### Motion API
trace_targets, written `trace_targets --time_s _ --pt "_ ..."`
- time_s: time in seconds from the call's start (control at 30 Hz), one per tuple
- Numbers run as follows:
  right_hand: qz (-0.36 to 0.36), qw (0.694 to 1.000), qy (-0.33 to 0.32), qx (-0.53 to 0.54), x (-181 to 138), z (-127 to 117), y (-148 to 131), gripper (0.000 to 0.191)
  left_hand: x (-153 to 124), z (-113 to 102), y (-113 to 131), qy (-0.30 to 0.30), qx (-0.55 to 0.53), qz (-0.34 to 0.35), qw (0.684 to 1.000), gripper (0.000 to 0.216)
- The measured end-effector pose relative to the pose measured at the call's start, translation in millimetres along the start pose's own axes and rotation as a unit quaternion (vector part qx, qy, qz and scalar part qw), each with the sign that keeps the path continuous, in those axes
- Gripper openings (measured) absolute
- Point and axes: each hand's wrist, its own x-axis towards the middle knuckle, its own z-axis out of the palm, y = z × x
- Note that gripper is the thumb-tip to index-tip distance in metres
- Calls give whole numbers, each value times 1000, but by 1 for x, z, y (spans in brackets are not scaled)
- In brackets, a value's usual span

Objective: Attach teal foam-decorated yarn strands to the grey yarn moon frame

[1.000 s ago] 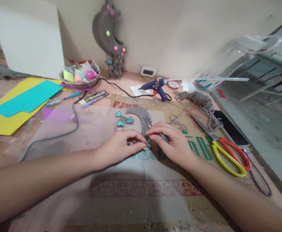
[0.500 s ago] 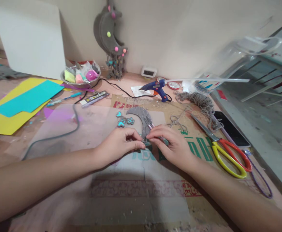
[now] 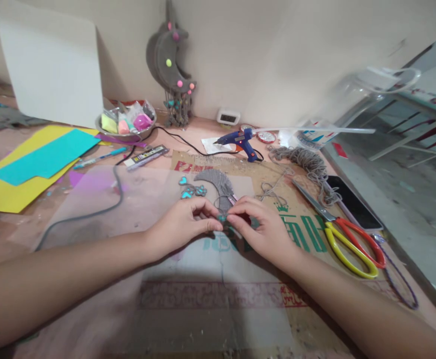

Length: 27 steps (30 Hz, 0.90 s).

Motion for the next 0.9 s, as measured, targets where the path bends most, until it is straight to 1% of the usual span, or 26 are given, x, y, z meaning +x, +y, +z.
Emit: trace_targets --time_s 0.07,0.1,0.13,0.17,0.23,0.27,0.37,0.47,0.57,0.63,0.7,0.73,0.8,0.87,0.9 --pt "36 999 24 14 1 0 1 11 1 1 -2 -12 -5 18 1000 36" --pt "50 998 38 17 1 -1 2 11 1 2 -3 -8 -5 34 999 40" --pt "57 997 50 17 1 -1 4 11 1 2 -4 5 -6 53 999 40" --pt "56 997 59 16 1 -2 4 11 2 2 -5 24 -10 73 997 35" --pt "39 997 64 12 1 -2 5 11 2 0 -5 56 0 103 993 21" --pt "29 998 63 10 0 -2 5 11 2 -2 -5 64 19 112 991 20" --pt "13 999 51 9 -1 0 1 10 2 -6 -3 59 106 126 985 20" --pt "13 999 36 10 -2 1 -3 10 1 -6 0 43 158 153 975 17" --pt "35 999 29 17 2 -6 1 13 1 -4 2 53 169 140 974 16" --pt "73 996 54 15 7 -15 9 14 0 -2 3 69 164 112 978 16" --pt "116 990 79 -1 12 -24 19 10 1 -1 4 79 158 89 980 15" --pt "129 989 64 -18 13 -28 24 8 1 -1 4 79 156 81 981 16" --pt "143 988 -5 -65 15 -31 30 10 1 -1 5 76 153 68 983 16" --pt "140 979 -82 -126 13 -30 29 19 2 -1 5 71 151 62 984 16" --pt "134 972 -109 -158 11 -29 26 26 2 -1 5 70 150 61 984 15"
